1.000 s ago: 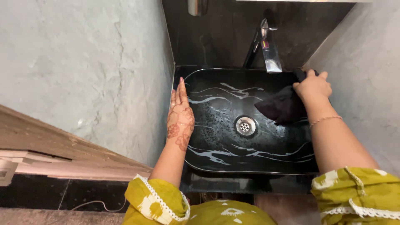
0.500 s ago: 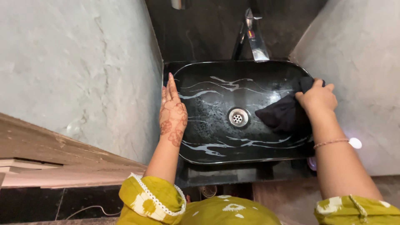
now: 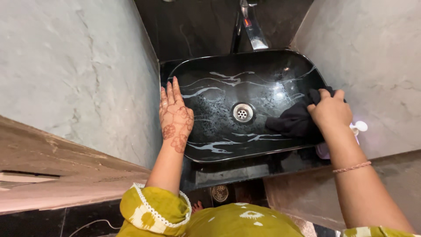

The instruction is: The person uses a dark cloth to wipe the chrome faucet and the black marble sink basin. They repeatedly rub the faucet and the sink surface, including the drain area, to remove water spots and residue.

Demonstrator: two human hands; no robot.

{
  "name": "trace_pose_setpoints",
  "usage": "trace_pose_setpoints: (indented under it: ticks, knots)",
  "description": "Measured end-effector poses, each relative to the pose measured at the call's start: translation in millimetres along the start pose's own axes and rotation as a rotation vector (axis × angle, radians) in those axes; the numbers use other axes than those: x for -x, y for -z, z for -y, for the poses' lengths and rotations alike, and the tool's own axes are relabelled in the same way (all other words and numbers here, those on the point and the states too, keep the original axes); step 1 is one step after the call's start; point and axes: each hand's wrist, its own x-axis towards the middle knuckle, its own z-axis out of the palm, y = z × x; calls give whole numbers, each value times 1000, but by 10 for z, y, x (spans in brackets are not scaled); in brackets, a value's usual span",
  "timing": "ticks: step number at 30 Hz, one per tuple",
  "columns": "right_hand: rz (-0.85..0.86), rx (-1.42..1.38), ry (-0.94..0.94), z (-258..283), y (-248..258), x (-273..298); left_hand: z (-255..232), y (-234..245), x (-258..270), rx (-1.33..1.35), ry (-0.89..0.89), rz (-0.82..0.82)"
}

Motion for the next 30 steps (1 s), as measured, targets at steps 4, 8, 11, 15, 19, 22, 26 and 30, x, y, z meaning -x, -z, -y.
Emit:
trace_pose_setpoints:
  ticks: [4, 8, 11, 15, 19, 22, 26, 30]
  knots:
    - [-115, 75, 193, 156, -176, 167, 25, 20, 101, 28, -59, -25]
    - [-14, -6, 265, 462, -345, 214, 84, -12, 142, 18, -79, -23]
    - [153, 85, 241, 638, -349, 114, 118, -33, 111, 26, -91, -29]
    - [221, 86, 240, 725, -371, 40, 105, -62, 31, -2, -99, -13]
    - [376, 78, 262, 923, -481, 113, 119, -65, -2, 3, -85, 10]
    - [486, 73, 408, 1289, -592, 366, 108, -61, -11, 4, -78, 13]
    - [512, -214, 577, 1905, -622, 749, 100, -78, -13, 0, -85, -24]
    - [538, -432, 581, 2255, -512, 1068, 96, -97, -24, -33, -61, -11]
